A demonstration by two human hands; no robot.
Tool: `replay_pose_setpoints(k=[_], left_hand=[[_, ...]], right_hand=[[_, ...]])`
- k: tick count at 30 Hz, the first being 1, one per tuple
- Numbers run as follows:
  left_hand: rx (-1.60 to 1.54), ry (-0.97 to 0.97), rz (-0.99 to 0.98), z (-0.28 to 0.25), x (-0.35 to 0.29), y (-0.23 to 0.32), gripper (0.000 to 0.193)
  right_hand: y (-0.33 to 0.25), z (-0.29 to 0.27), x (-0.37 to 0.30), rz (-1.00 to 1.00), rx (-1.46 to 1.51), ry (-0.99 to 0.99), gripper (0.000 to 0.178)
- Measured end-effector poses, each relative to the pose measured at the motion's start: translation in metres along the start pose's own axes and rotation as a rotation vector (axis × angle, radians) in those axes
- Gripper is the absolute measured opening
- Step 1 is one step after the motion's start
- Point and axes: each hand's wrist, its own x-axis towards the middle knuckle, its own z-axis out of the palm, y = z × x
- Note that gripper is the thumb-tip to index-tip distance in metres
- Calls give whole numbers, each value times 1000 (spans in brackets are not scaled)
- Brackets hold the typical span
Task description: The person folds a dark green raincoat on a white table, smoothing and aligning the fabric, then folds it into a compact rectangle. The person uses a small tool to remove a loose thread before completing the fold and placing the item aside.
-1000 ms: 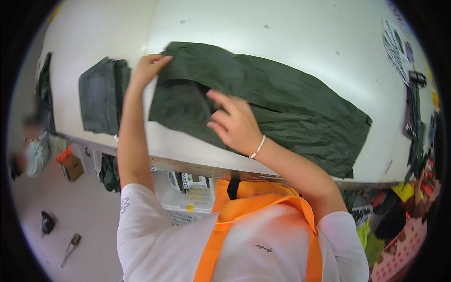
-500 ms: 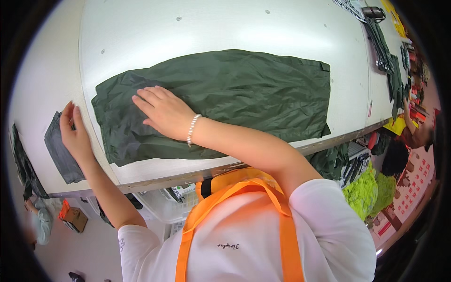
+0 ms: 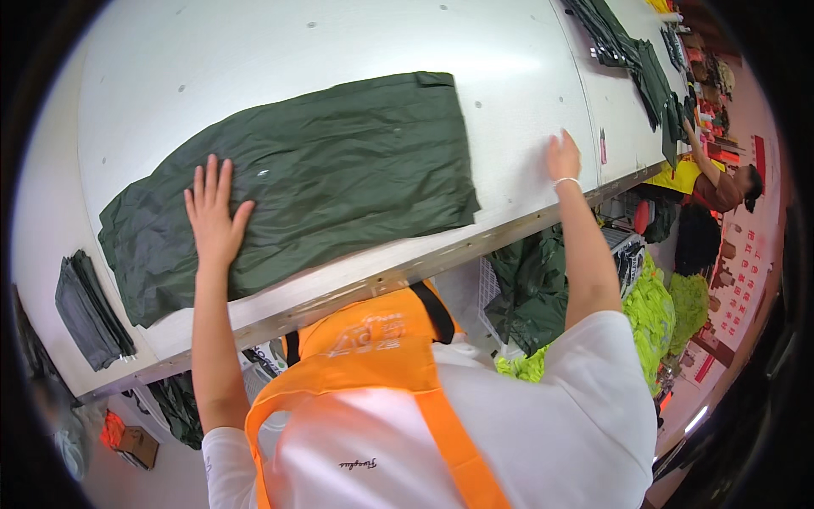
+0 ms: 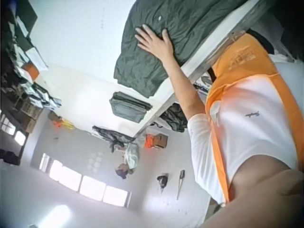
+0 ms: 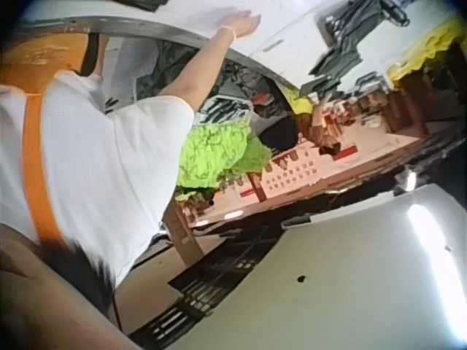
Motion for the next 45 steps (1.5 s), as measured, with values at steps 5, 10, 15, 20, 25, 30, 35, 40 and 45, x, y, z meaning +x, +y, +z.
replay_pose_setpoints(k=[5, 10, 15, 20, 25, 30, 35, 40, 45], left_hand=[[92, -12, 53, -3, 2, 18, 67], [92, -17, 8, 24, 0, 37, 65], [106, -9, -80, 39, -3, 98, 64], [-63, 44, -73, 34, 17, 120, 63], [-368, 308, 21, -4, 29, 164, 31], [-298, 309, 64, 17, 42, 185, 19], [-282, 350, 105, 26, 41, 190, 12], [-219, 293, 124, 30, 44, 195, 8], [-261, 255, 53, 26, 41, 186, 12]], right_hand=[[211, 59, 88, -343, -1166, -286, 37], [345, 64, 169, -3, 88, -45, 47], [276, 58, 173, 109, -305, -127, 39], [308, 56, 206, 260, 49, 153, 33], [16, -30, 57, 37, 1039, -97, 21], [-129, -33, -64, -228, 997, -441, 30], [-183, -9, -110, -313, 1109, -580, 24], [-190, -1, -115, -286, 1152, -634, 24], [-187, 5, -109, -263, 1136, -698, 25]])
